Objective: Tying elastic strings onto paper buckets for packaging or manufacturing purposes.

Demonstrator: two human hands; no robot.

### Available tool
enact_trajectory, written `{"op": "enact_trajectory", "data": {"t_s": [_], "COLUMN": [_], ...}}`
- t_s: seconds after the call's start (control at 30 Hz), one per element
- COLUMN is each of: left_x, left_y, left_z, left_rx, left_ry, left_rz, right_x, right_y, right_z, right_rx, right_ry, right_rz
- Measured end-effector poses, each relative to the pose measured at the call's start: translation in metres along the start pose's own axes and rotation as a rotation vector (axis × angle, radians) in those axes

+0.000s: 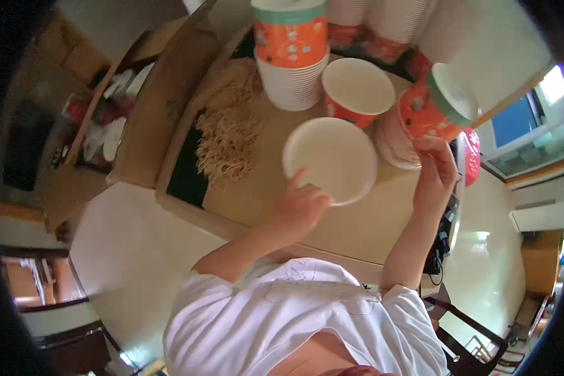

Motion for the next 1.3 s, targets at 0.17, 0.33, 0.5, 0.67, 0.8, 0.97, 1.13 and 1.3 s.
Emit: {"op": "enact_trajectory", "data": {"t_s": [0.17,0.33,0.5,0.67,0.8,0.97,1.13,1.3], "left_x": [0.009,-0.065,-0.145,-0.169,-0.145,-0.127,-0.081,-0.035], "left_y": [0.020,0.030,0.025,-0.004,0.018,0.152,0.268,0.255], "left_z": [0.019,0.049,0.104,0.112,0.094,0.088,0.052,0.050], "left_rx": [0.424,0.487,0.358,0.079,0.149,0.994,1.192,1.092], "left_ry": [-0.075,0.415,0.673,0.622,0.601,0.390,-0.124,-0.099], "left_rz": [0.308,0.373,-0.003,-0.117,-0.054,0.744,0.673,0.660], "right_x": [-0.035,-0.060,-0.056,-0.031,-0.023,-0.008,-0.003,-0.018], "right_y": [-0.026,-0.063,-0.111,-0.123,-0.119,-0.103,-0.105,-0.118], "right_z": [0.025,0.071,0.126,0.152,0.156,0.161,0.172,0.154], "right_rx": [-0.167,-0.404,-0.812,-0.781,-0.760,-0.687,-0.708,-0.837], "right_ry": [-0.011,0.039,-0.038,-0.160,-0.137,-0.253,-0.287,-0.207], "right_rz": [0.092,-0.060,-0.178,-0.256,-0.218,-0.168,-0.225,-0.318]}}
Point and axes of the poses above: each hand's wrist, its own z-axis away from the middle knuckle, its own y-axis out of the back of the hand, x = y × z, the point moved 6 cm from there along -z, towards the middle knuckle, and after that the axes turned 15 degrees about y, right-handed, at the moved point
